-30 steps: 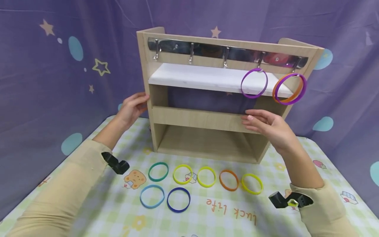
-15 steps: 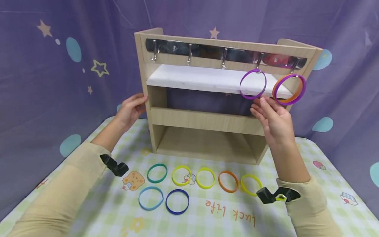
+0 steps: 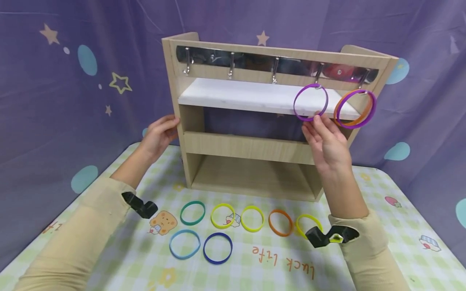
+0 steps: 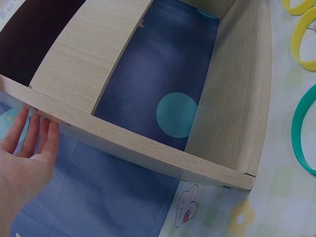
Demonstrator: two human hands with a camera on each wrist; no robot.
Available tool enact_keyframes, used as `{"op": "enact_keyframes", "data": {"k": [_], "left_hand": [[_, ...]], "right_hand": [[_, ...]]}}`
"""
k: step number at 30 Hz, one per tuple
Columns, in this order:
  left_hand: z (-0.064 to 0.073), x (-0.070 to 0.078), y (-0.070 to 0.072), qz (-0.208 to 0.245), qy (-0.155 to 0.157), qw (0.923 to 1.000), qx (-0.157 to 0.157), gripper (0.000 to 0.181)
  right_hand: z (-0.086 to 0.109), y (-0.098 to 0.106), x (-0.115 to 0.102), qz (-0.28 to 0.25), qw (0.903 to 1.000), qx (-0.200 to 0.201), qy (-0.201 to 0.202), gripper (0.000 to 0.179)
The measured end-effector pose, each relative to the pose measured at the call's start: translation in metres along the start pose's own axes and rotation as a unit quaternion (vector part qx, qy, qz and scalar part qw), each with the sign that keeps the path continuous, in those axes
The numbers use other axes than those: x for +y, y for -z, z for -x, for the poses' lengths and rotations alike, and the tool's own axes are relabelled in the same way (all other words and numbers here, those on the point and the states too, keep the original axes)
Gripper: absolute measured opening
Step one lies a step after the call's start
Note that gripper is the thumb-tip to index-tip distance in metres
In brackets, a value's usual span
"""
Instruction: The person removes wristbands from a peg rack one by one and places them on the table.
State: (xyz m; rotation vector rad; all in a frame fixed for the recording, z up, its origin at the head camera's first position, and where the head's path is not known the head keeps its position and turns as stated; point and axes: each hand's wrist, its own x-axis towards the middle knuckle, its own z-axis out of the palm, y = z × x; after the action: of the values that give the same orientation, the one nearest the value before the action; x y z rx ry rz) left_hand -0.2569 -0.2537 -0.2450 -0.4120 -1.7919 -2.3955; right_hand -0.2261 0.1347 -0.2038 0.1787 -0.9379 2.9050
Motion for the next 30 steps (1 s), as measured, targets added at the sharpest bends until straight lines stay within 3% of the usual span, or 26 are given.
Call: {"op": "enact_keyframes", "data": {"k": [10,20,30], "left_hand": [[0.001,-0.001,0.000,0.008,-0.006,0.9999,0.004,0.011],[0.000,-0.002,-0.001,0.008,-0.007,0.9999,0.005,0.014],[0.000,-0.002,-0.001,0.007,-0.010,0.9999,0.007,0.013]], "right_hand": [[-0.007,0.003,-0.007,-0.084,0.9908,-0.004,-0.106,0.007],[-0.009,0.000,-0.010,-0.201,0.9683,0.004,-0.149,0.006],[-0.002,-0.003,-0.013,-0.214,0.9637,-0.001,-0.160,0.006]]}}
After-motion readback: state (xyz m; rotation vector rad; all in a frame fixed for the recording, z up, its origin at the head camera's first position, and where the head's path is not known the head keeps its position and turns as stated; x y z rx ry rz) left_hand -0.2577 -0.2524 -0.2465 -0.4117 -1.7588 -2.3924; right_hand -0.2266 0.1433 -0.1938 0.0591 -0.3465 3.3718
